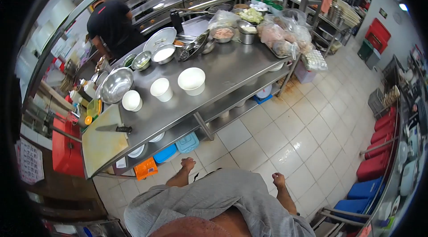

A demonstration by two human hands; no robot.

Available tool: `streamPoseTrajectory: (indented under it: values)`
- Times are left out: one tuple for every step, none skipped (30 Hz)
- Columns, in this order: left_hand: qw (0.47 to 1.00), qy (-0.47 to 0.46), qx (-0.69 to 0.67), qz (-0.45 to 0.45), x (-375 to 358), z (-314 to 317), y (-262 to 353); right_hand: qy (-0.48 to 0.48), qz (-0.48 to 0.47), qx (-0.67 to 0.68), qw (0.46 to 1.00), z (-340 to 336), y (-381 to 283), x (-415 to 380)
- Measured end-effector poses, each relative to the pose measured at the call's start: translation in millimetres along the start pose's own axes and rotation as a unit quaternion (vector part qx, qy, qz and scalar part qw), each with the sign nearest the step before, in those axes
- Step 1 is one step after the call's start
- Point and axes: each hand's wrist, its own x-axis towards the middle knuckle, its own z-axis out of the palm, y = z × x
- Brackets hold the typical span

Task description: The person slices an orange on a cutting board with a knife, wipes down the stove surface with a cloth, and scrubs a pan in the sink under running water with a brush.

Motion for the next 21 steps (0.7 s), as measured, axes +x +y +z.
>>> streamPoseTrajectory:
  values:
    - [1.000,0.012,-0.018,-0.017,-3.5,-2.5,5.2,-0.002,0.013,0.001,1.000,-1.0,-0.7,-2.6]
    - [0.999,0.023,-0.035,-0.032,-6.6,-5.3,11.0,-0.003,0.027,0.003,1.000,-1.4,0.8,-3.8]
    - [0.997,0.032,-0.069,-0.022,-10.9,-7.8,15.9,0.000,0.029,0.015,0.999,-1.4,1.5,-3.2]
    - [0.997,0.032,-0.070,-0.023,-9.0,-10.8,21.4,-0.001,0.028,0.013,1.000,-2.1,0.4,1.5]
    - [0.995,0.036,-0.087,-0.015,-10.5,-11.9,23.6,-0.003,0.017,0.013,1.000,-3.0,1.4,5.0]
    - [0.994,0.040,-0.102,-0.007,-14.1,-12.0,23.9,-0.005,0.007,0.014,1.000,-2.7,4.1,6.6]
    - [0.994,0.040,-0.100,-0.008,-15.6,-12.4,25.1,0.004,0.005,0.015,1.000,-2.8,2.7,8.9]
    - [0.994,0.048,-0.093,-0.006,-16.4,-13.4,27.0,0.003,0.005,0.017,1.000,-2.0,0.5,11.8]
    - [0.995,0.057,-0.086,-0.003,-18.0,-14.4,27.5,0.008,-0.012,0.002,1.000,-2.0,-1.6,14.8]
    - [0.995,0.057,-0.085,-0.002,-19.8,-15.7,26.8,0.013,-0.030,-0.014,0.999,-2.2,-4.6,17.4]
    - [0.994,0.056,-0.091,-0.004,-22.5,-16.5,25.7,0.016,-0.013,-0.019,1.000,-3.0,-7.0,19.2]
    - [0.994,0.055,-0.097,-0.006,-24.1,-18.5,25.1,0.017,-0.014,-0.017,1.000,-2.7,-8.2,19.2]
    - [0.994,0.058,-0.095,-0.003,-25.4,-19.2,23.3,0.017,-0.026,-0.037,0.999,-2.3,-7.8,23.2]
    - [0.995,0.052,-0.091,-0.004,-24.6,-17.4,20.0,0.018,-0.040,-0.056,0.997,-1.6,-14.5,24.1]
    - [0.995,0.046,-0.086,-0.006,-23.2,-15.5,17.0,0.020,-0.041,-0.051,0.998,-1.1,-20.9,25.1]
    - [0.995,0.048,-0.084,-0.003,-24.2,-16.7,16.8,-0.007,-0.064,-0.001,0.998,-2.7,-34.5,23.1]
    - [0.995,0.044,-0.083,-0.009,-26.0,-17.1,16.0,-0.036,-0.086,0.048,0.994,-5.9,-61.3,11.9]
    - [0.996,0.038,-0.083,-0.018,-30.2,-17.1,13.6,-0.058,-0.097,0.108,0.988,-9.4,-97.8,-5.9]
    - [0.997,0.026,-0.075,-0.010,-33.4,-19.4,13.3,-0.080,-0.105,0.166,0.977,-12.0,-138.3,-23.8]
    - [0.997,0.023,-0.075,-0.014,-31.0,-15.1,10.7,-0.099,-0.164,0.169,0.967,-10.7,-170.0,-33.6]
    - [0.996,0.028,-0.081,-0.028,-22.0,-6.4,6.7,-0.117,-0.222,0.171,0.953,-8.5,-201.4,-44.1]
